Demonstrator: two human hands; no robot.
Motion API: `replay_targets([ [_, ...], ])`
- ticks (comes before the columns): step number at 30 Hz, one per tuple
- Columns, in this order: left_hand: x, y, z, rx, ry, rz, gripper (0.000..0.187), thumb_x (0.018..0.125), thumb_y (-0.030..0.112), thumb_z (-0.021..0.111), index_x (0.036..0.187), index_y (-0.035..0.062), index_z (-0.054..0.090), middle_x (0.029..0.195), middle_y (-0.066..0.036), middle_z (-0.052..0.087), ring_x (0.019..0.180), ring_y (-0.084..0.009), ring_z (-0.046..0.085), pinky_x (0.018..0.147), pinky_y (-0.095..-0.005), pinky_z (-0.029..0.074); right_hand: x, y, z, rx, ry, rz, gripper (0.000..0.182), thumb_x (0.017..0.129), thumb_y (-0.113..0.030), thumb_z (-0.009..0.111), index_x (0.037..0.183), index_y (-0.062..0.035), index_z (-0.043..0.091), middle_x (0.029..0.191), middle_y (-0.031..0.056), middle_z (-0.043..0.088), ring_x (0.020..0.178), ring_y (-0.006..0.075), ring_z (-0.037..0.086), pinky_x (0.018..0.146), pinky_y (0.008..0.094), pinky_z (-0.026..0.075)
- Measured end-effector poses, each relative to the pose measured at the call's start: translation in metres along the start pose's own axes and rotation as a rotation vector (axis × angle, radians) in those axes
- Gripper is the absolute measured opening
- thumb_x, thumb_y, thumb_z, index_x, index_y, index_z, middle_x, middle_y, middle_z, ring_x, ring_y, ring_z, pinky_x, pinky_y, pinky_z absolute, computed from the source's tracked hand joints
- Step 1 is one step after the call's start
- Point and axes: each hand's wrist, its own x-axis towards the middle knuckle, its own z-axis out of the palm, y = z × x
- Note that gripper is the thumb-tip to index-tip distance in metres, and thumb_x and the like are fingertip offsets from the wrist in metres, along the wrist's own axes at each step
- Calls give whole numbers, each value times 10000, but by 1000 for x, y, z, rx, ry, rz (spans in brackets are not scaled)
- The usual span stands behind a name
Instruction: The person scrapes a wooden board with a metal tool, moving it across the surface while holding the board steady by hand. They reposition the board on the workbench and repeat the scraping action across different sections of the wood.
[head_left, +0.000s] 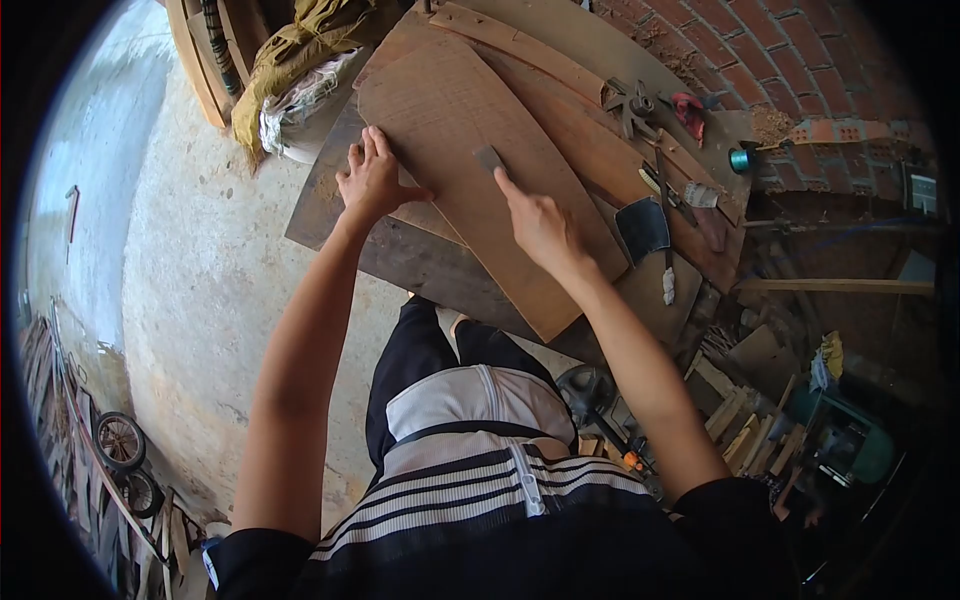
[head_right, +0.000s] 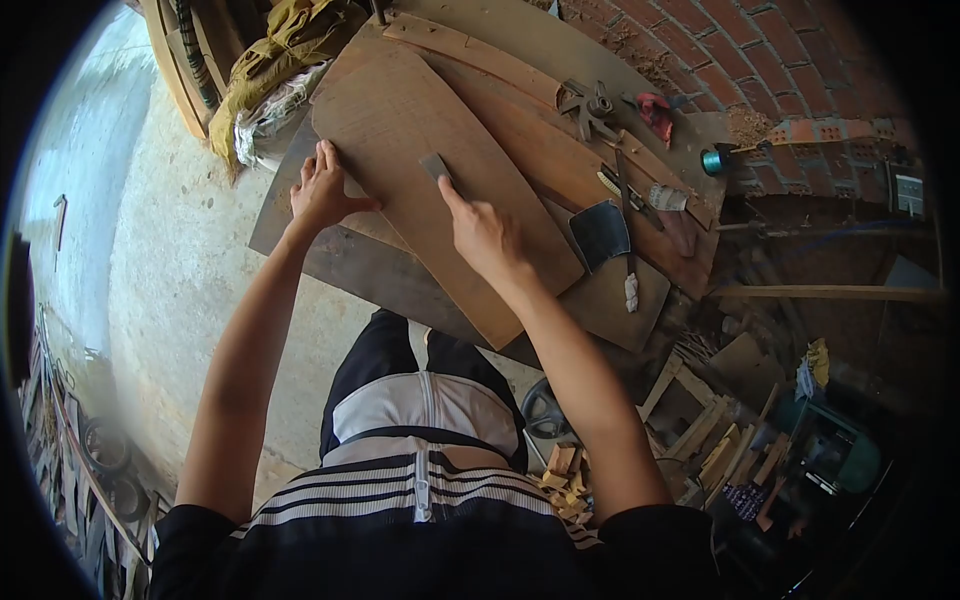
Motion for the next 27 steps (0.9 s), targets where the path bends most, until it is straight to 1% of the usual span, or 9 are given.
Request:
replay_targets([
  [4, -2, 0, 1, -11, 15, -8, 1453, 502, 539, 946, 1559, -57, 148, 1633, -211, 235, 1472, -421, 293, 1042, -652, 386, -124, 3, -14, -48, -111, 43, 665, 902, -68, 584, 1524, -235, 419, 787, 153, 669, 711, 386, 693, 624, 513, 559],
  [6, -1, 2, 0, 13, -9, -19, 1454, 501, 540, 946, 1559, -57, 148, 1635, -206, 233, 1467, -421, 299, 1037, -654, 388, -143, -3, -19, -74, -172, 66, 664, 901, -72, 584, 1524, -232, 420, 780, 157, 665, 713, 389, 695, 631, 507, 563],
  [8, 0, -1, 1, 23, 2, -16, 1457, 499, 544, 945, 1560, -55, 145, 1636, -204, 231, 1466, -421, 301, 1038, -654, 387, -138, -8, -17, -115, -225, 108, 642, 903, -77, 575, 1515, -212, 436, 758, 168, 657, 721, 388, 703, 650, 499, 573],
  [12, 1, 1, 1, 23, 1, -6, 1463, 501, 561, 939, 1561, -53, 138, 1638, -200, 230, 1467, -422, 299, 1041, -654, 386, -47, -13, 11, -9, -42, 18, 592, 916, -82, 540, 1491, -199, 462, 770, 167, 666, 713, 386, 701, 637, 505, 567],
  [15, 2, 1, -1, 30, -24, -6, 1460, 509, 571, 934, 1562, -49, 136, 1639, -197, 229, 1470, -425, 295, 1043, -658, 385, -31, -15, 19, -5, 3, -7, 580, 917, -88, 538, 1482, -204, 475, 778, 158, 668, 712, 380, 701, 639, 503, 568],
  [18, 4, 1, 1, 49, -18, -7, 1454, 515, 574, 932, 1561, -51, 139, 1639, -197, 229, 1470, -430, 293, 1047, -661, 382, -92, -12, 2, -91, -77, 1, 605, 904, -83, 555, 1488, -223, 477, 781, 144, 670, 686, 366, 700, 618, 485, 573],
  [22, 5, -3, 6, 21, 8, 11, 1455, 515, 575, 932, 1561, -51, 137, 1643, -199, 220, 1470, -439, 291, 1057, -662, 376, -195, -9, -21, -182, -266, 67, 699, 870, -63, 577, 1525, -262, 436, 746, 127, 637, 585, 342, 682, 527, 482, 561],
  [25, 6, -2, 6, 23, -6, 0, 1457, 516, 577, 932, 1562, -50, 134, 1642, -203, 219, 1471, -445, 285, 1055, -665, 375, -195, -13, -20, -159, -273, 59, 725, 868, -61, 577, 1544, -258, 403, 724, 127, 619, 563, 332, 677, 520, 491, 559],
  [27, 7, 1, 4, 33, -12, 6, 1459, 518, 578, 931, 1561, -53, 130, 1641, -206, 219, 1471, -450, 282, 1053, -670, 373, -164, -18, -4, -151, -228, 34, 718, 871, -70, 580, 1543, -251, 400, 722, 130, 621, 562, 330, 673, 520, 485, 555],
])
